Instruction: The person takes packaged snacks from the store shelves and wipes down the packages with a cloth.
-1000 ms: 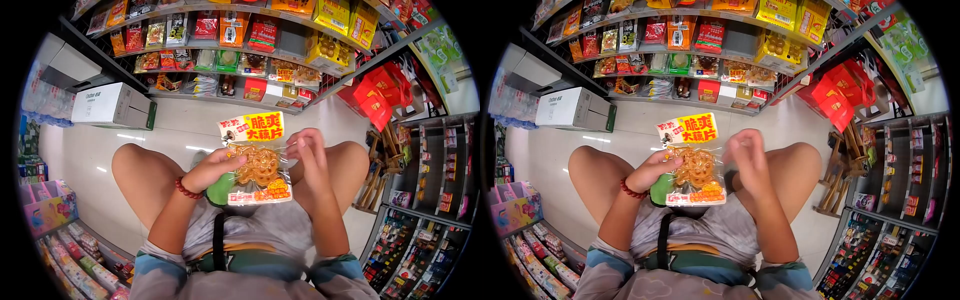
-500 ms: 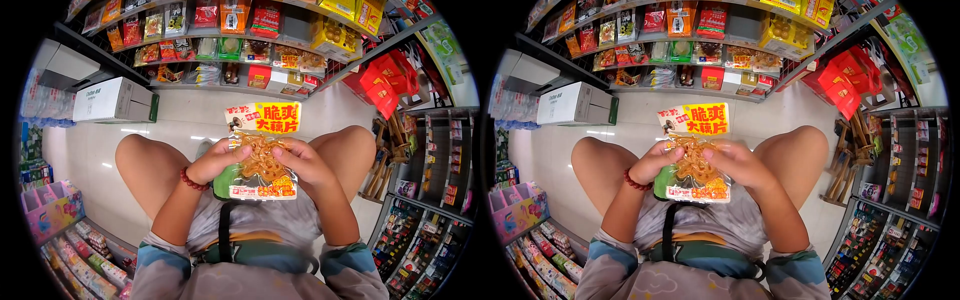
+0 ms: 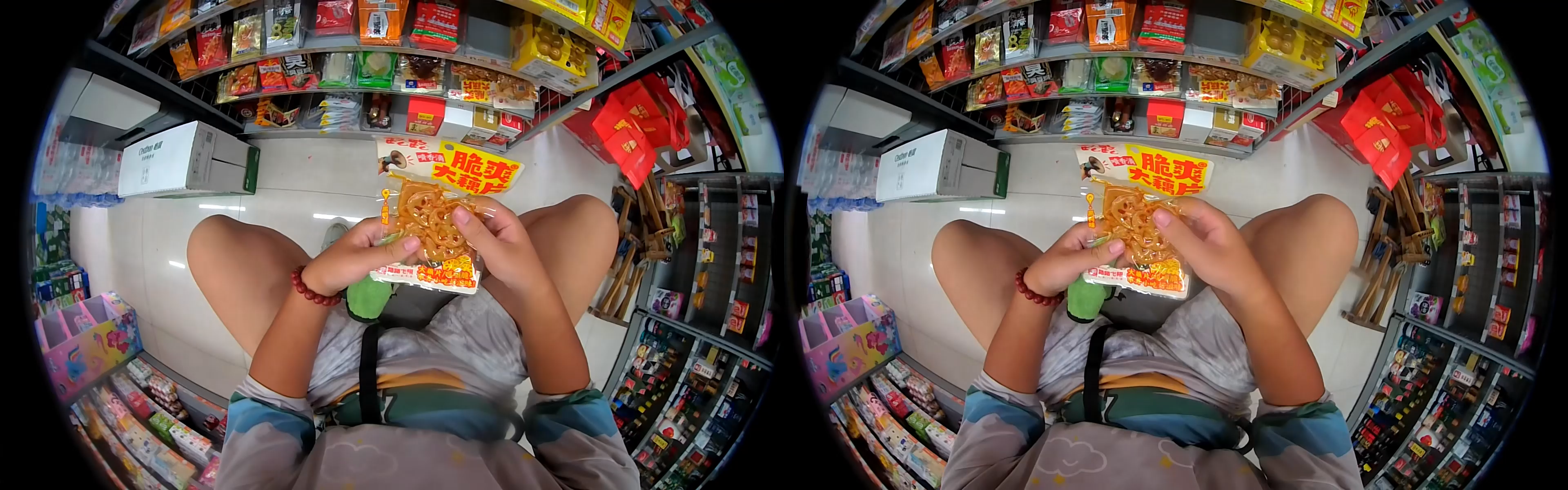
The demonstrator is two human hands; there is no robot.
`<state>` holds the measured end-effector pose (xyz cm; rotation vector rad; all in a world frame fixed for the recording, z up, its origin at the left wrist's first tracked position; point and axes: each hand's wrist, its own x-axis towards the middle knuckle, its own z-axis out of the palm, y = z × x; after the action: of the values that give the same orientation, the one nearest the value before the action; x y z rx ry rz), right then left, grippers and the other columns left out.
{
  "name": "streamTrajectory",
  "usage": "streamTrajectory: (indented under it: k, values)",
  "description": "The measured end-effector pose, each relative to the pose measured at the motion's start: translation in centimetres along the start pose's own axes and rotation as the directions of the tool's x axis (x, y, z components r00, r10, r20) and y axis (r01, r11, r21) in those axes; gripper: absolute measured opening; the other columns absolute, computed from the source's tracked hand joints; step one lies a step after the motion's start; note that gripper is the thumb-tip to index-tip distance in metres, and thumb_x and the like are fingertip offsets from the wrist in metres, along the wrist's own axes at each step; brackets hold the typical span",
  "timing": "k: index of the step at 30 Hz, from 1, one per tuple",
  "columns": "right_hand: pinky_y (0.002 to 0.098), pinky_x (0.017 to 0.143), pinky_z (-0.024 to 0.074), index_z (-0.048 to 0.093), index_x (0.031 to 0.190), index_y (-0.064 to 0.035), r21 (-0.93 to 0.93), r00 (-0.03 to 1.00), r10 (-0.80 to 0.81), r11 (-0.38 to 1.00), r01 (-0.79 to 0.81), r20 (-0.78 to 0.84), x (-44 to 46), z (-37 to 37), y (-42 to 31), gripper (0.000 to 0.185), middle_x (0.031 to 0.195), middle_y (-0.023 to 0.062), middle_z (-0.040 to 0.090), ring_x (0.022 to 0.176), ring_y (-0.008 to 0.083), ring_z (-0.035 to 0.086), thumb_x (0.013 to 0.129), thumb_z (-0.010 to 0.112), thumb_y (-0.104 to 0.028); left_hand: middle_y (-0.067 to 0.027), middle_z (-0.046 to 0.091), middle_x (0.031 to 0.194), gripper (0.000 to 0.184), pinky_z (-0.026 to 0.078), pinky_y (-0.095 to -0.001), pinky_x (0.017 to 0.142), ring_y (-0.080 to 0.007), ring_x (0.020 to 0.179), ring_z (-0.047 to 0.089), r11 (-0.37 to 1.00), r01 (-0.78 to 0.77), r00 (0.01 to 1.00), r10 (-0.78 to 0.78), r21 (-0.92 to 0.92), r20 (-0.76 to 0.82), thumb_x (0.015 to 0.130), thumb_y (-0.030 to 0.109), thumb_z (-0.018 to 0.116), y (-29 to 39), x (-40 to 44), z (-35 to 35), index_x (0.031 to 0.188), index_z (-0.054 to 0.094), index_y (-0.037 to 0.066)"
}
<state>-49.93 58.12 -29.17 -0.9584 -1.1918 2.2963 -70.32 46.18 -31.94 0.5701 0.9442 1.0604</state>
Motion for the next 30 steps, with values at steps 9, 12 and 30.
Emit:
streamTrajectory:
  k: [9, 12, 30]
  values:
    - [0.0276, 0.095, 0.051, 0.063, 0.13, 0.0007, -0.156, 0.988, 0.05, 0.987, -0.027, 0.147, 0.1, 0.0, 0.2, 0.035, 0.12, 0.0051, 0.069, 0.108, 0.0101, 0.063, 0.103, 0.065, -0.022, -0.0012, 0.067, 0.098, 0.024, 0.05, -0.0243, 0.079, -0.0083, 0.088, 0.062, 0.992, -0.093, 0.996, 0.092, -0.087, -0.018, 0.103, 0.023, 0.062, -0.1, 0.7, -0.4, 0.116, 0.066, 0.003]
    - [0.0272, 0.094, 0.0512, 0.064, 0.13, 0.0011, -0.16, 0.982, 0.053, 0.987, -0.024, 0.182, 0.1, 0.3, 0.1, 0.035, 0.12, 0.0047, 0.069, 0.106, 0.0092, 0.063, 0.103, 0.066, -0.021, -0.0004, 0.066, 0.097, 0.022, 0.048, -0.024, 0.079, -0.008, 0.088, 0.061, 0.987, -0.104, 0.994, 0.1, -0.12, -0.038, 0.104, 0.022, 0.061, -0.2, 0.9, -0.5, 0.115, 0.066, 0.004]
    - [0.0256, 0.092, 0.0503, 0.063, 0.133, -0.0003, -0.026, 0.977, 0.206, 0.978, -0.205, 0.062, -0.1, 0.2, -1.6, 0.038, 0.119, 0.0032, 0.069, 0.106, 0.008, 0.063, 0.102, 0.067, -0.023, -0.0008, 0.069, 0.114, 0.032, 0.052, -0.0236, 0.085, -0.0053, 0.097, 0.063, 0.994, -0.09, 0.993, 0.084, -0.07, -0.084, 0.107, 0.021, 0.059, 0.0, 1.2, -0.2, 0.132, 0.061, 0.002]
